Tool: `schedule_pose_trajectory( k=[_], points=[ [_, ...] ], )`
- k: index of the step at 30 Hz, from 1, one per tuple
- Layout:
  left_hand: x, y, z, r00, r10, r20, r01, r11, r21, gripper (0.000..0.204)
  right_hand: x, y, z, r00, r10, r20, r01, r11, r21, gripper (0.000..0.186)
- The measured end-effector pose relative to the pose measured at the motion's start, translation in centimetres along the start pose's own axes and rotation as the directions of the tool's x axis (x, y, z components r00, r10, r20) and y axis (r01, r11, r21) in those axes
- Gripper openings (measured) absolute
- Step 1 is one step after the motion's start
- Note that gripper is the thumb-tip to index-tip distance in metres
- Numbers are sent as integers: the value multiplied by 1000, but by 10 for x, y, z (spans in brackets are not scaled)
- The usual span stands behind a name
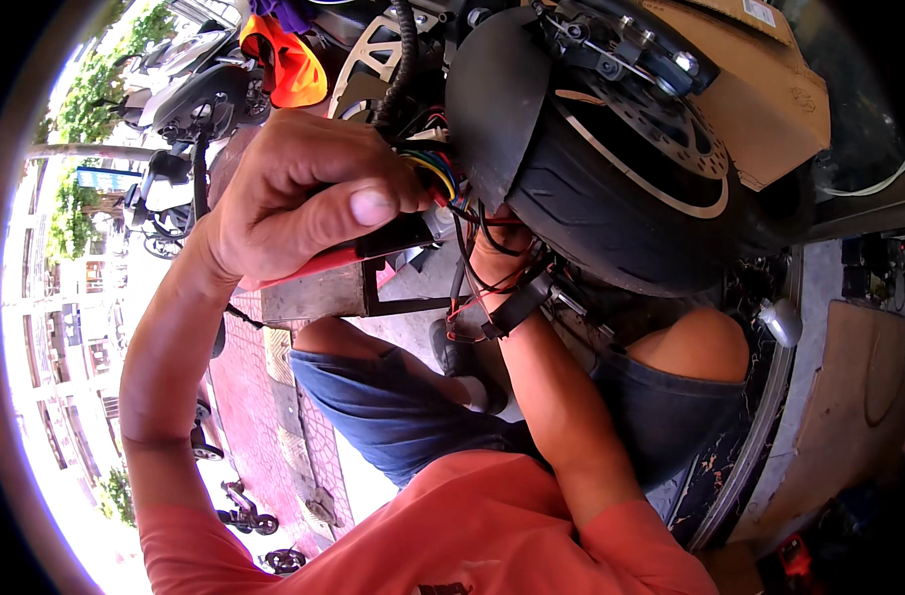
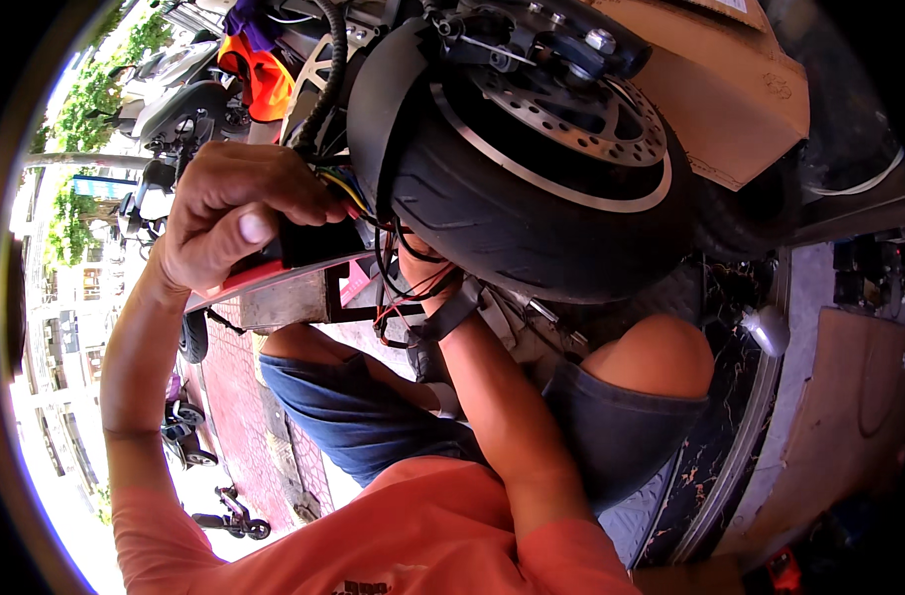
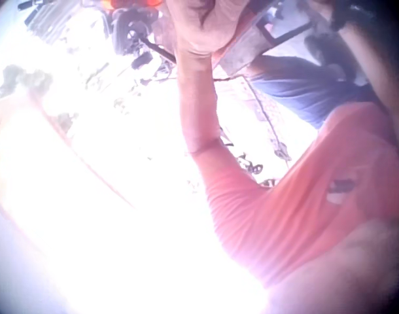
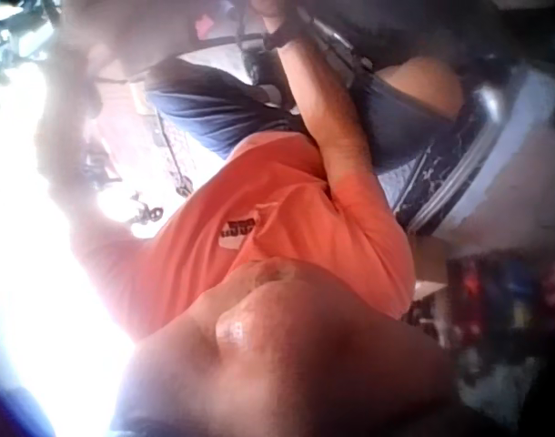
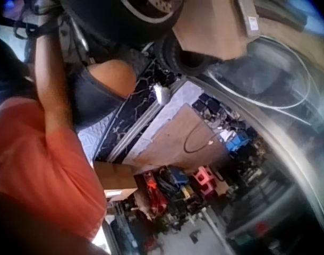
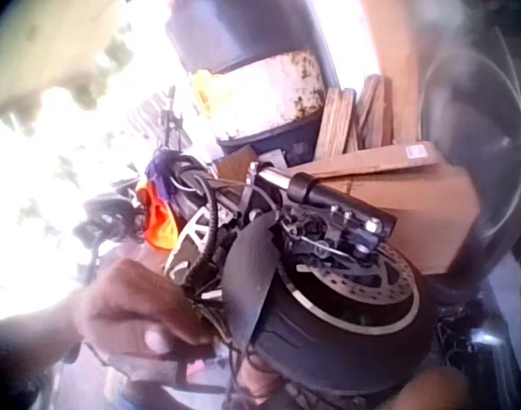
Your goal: The person connects multiple electrical wires and plastic connectors on an electric scooter, then tucks the wiring and a metal controller box into the scooter's frame.
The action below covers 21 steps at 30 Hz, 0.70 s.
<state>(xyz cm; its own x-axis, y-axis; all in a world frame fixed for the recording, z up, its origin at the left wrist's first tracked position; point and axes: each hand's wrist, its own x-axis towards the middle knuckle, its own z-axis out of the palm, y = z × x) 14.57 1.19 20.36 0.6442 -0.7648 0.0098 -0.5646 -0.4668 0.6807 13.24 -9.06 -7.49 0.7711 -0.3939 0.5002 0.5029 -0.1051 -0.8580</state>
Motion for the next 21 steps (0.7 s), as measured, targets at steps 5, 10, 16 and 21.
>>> schedule_pose_trajectory(
  k=[5, 10, 16, 21],
  points=[
    [-5, -9, 3, 996, 79, -37, -80, 997, -1, 74, -2, -12, -4, 999, 33, -5, -32, 998, 50, 38],
    [0, -5, 5, 998, -59, -28, 60, 998, 17, 97, 2, -18, -6, 999, 50, -19, -48, 995, 82, 37],
    [-4, -5, 4, 997, -69, -31, 70, 997, 19, 99, 1, -30, -5, 997, 75, -16, -72, 990, 125, 36],
    [-6, -9, 5, 998, -42, -38, 42, 999, 4, 100, 1, -35, -5, 996, 81, -19, -78, 988, 135, 35]
  ],
)
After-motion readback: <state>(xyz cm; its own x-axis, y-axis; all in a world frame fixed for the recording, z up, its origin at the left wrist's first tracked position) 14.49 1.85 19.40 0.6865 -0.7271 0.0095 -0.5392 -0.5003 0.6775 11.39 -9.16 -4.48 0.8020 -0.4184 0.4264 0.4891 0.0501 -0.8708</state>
